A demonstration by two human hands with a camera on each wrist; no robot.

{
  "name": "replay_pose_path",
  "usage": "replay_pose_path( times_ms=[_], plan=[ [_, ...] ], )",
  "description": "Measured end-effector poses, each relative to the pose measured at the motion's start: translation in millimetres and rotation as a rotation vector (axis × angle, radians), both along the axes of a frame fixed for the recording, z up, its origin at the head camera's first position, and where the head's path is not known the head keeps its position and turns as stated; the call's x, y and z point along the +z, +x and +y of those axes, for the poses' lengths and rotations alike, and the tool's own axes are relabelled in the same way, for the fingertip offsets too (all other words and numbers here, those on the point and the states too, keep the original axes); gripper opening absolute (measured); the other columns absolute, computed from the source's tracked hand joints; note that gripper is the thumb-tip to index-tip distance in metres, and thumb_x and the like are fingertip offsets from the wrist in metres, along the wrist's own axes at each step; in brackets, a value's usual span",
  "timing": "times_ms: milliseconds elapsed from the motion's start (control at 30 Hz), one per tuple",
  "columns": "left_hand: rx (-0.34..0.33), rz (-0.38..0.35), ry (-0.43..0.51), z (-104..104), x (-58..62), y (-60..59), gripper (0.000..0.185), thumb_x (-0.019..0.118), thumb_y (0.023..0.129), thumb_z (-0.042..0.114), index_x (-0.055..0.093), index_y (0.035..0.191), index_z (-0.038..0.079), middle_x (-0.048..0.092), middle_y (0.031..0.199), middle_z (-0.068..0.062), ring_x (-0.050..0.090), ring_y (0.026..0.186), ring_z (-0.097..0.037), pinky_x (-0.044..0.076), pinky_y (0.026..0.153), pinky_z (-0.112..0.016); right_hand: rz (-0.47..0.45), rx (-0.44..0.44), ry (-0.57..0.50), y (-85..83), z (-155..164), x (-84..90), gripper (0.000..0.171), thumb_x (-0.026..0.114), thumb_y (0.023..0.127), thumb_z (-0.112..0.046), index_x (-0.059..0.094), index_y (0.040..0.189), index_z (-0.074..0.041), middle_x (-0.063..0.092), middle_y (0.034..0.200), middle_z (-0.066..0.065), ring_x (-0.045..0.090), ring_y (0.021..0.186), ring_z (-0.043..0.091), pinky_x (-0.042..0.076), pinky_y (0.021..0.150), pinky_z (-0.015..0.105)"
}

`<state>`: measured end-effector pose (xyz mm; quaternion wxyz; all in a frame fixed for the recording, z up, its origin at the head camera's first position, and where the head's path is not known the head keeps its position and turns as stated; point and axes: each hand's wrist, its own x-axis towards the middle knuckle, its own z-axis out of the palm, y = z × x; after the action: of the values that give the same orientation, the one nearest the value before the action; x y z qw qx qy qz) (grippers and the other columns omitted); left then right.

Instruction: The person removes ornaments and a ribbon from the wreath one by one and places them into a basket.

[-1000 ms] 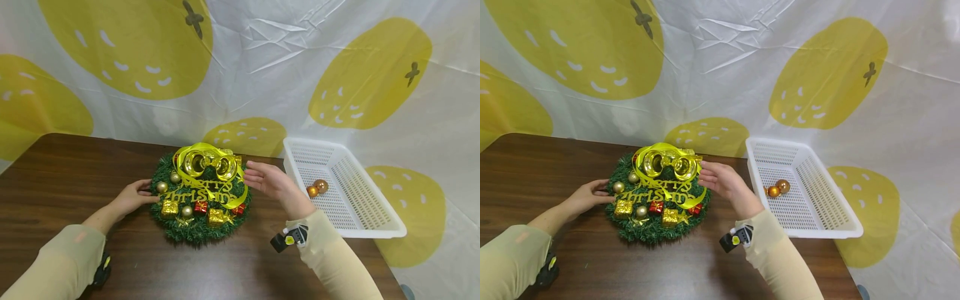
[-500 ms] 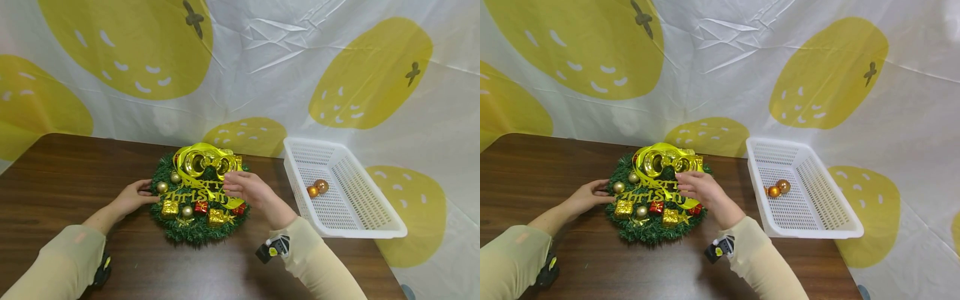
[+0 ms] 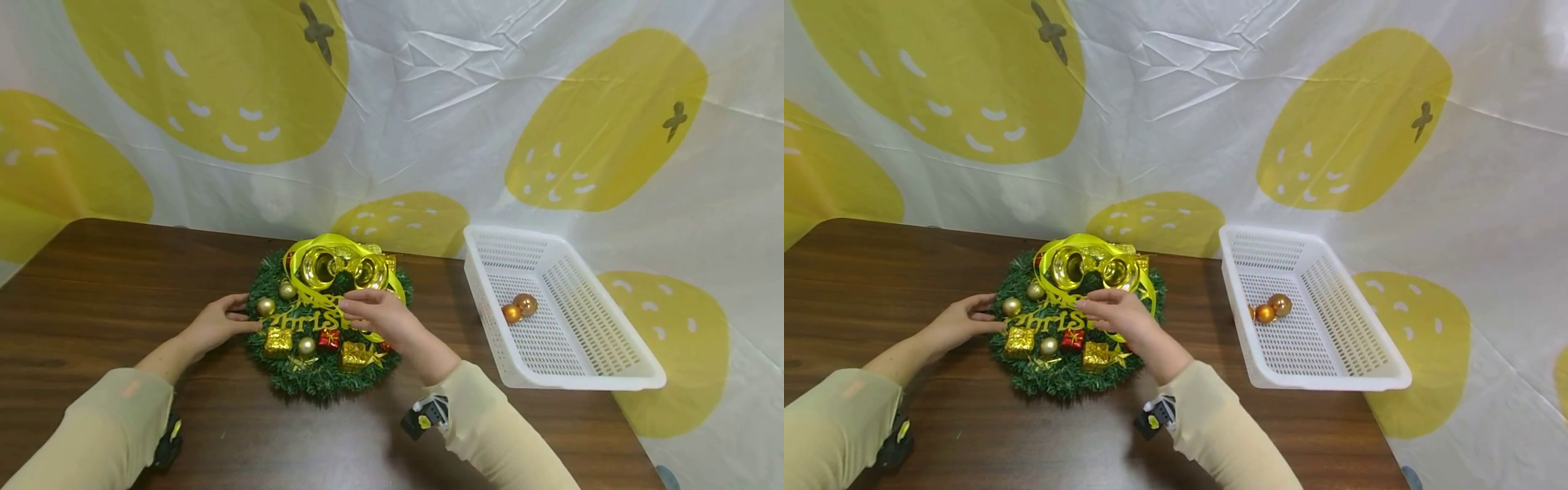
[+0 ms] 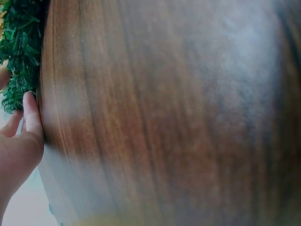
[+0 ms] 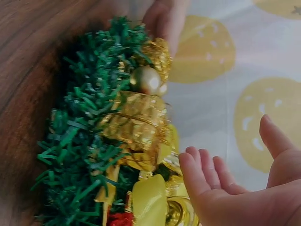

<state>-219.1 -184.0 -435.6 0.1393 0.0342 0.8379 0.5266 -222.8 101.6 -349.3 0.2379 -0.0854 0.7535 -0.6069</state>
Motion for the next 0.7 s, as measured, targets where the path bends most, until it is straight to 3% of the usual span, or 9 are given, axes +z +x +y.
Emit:
replay_pose_path(
  times_ms=[333, 567, 700],
  plan=[
    [0.0, 0.004, -0.002, -1, -2.1, -1.2, 0.087, 0.064, 0.089, 0.029, 0.012, 0.147, -0.008, 0.022, 0.145, -0.035, 0.037, 0.127, -0.046, 0.041, 0.1, -0.054, 0.225, 0.062, 0.203, 2.8, -9, -14.7, 0.053, 0.07, 0.085, -0.018, 0.051, 0.131, 0.0, 0.059, 0.123, 0.018, 0.057, 0.113, 0.029, 0.047, 0.097, 0.04],
    [0.0, 0.004, -0.003, -1, -1.7, -0.8, 0.086, 0.064, 0.089, 0.029, 0.012, 0.147, -0.007, 0.022, 0.145, -0.035, 0.037, 0.127, -0.046, 0.041, 0.099, -0.053, 0.399, 0.127, 0.365, 9.0, -19, -25.5, 0.061, 0.078, 0.076, -0.02, 0.052, 0.13, -0.006, 0.056, 0.131, 0.01, 0.052, 0.123, 0.025, 0.041, 0.105, 0.038],
    [0.005, -0.004, 0.003, 1, 0.0, 0.2, 0.085, 0.063, 0.089, 0.028, 0.012, 0.147, -0.007, 0.021, 0.145, -0.035, 0.037, 0.128, -0.046, 0.04, 0.1, -0.054, 0.545, 0.184, 0.483, 13.6, -24, -29.7, 0.061, 0.079, 0.075, -0.022, 0.054, 0.129, -0.007, 0.057, 0.131, 0.008, 0.053, 0.121, 0.023, 0.043, 0.103, 0.035]
  ],
)
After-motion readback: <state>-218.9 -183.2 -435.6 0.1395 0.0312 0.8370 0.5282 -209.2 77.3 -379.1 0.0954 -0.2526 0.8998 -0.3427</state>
